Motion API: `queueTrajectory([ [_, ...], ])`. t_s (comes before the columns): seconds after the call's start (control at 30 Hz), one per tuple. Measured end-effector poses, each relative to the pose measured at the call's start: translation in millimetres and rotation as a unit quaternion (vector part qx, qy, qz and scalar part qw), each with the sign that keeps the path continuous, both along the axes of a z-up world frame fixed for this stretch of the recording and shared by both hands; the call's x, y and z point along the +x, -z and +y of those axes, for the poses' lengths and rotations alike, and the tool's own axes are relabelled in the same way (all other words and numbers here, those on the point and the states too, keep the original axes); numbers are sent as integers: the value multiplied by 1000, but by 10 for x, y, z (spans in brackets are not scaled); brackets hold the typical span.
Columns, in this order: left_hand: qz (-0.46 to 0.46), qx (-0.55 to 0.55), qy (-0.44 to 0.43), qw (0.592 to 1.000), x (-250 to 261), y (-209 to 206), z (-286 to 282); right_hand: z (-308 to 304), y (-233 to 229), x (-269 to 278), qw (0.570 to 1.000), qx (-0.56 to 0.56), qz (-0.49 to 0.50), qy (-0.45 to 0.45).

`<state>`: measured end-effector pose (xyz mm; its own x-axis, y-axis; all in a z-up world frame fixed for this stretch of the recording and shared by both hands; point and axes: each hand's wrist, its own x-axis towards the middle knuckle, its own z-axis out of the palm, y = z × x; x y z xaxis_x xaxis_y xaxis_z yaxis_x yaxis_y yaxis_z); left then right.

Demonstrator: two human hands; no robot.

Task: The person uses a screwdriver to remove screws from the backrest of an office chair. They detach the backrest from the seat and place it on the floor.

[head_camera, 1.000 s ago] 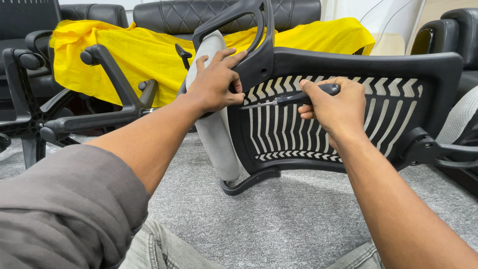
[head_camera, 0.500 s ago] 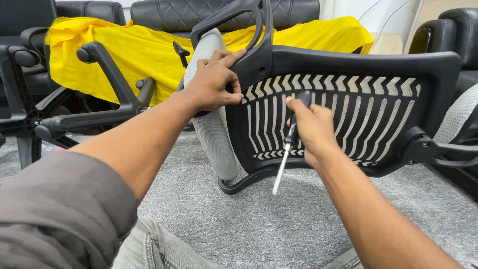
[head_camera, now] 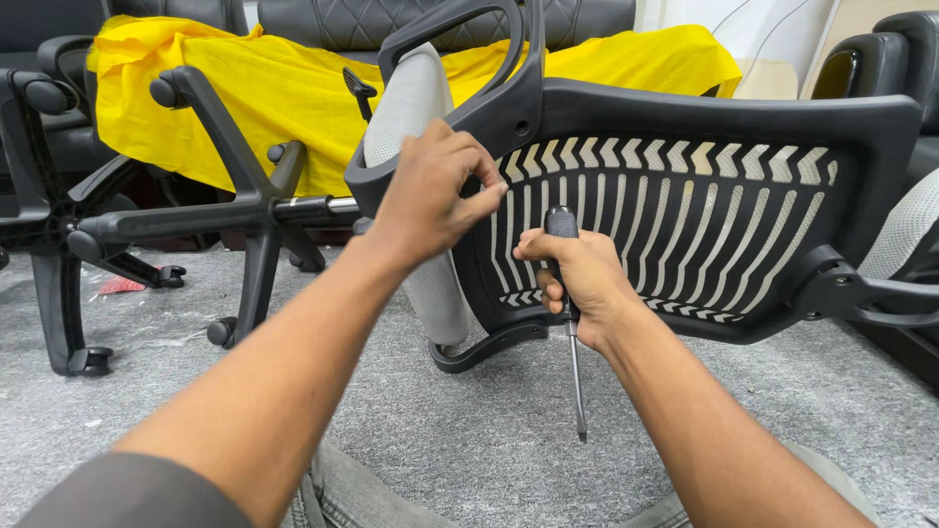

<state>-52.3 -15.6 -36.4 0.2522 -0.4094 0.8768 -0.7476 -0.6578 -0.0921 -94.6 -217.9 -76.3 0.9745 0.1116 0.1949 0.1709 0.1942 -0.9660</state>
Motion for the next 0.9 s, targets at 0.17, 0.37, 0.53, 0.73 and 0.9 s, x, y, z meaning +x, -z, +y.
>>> queueTrajectory([
  [0.17, 215, -259, 56, 940, -134, 257, -343, -5, 81, -2, 999, 33, 0, 10],
  [0.37, 409, -466, 190, 761, -228, 654, -629, -62, 248, 10, 998, 55, 1, 39],
  [0.53, 462, -522, 267, 665, -226, 888, -824, -91, 331, -67, 996, 64, 7, 68],
  [0.73, 496, -532, 311, 612, -275, 1027, -971, -168, 356, -163, 993, 60, 12, 103],
  [0.9, 511, -513, 262, 638, -324, 1037, -1039, -270, 423, -151, 989, 84, 36, 115],
])
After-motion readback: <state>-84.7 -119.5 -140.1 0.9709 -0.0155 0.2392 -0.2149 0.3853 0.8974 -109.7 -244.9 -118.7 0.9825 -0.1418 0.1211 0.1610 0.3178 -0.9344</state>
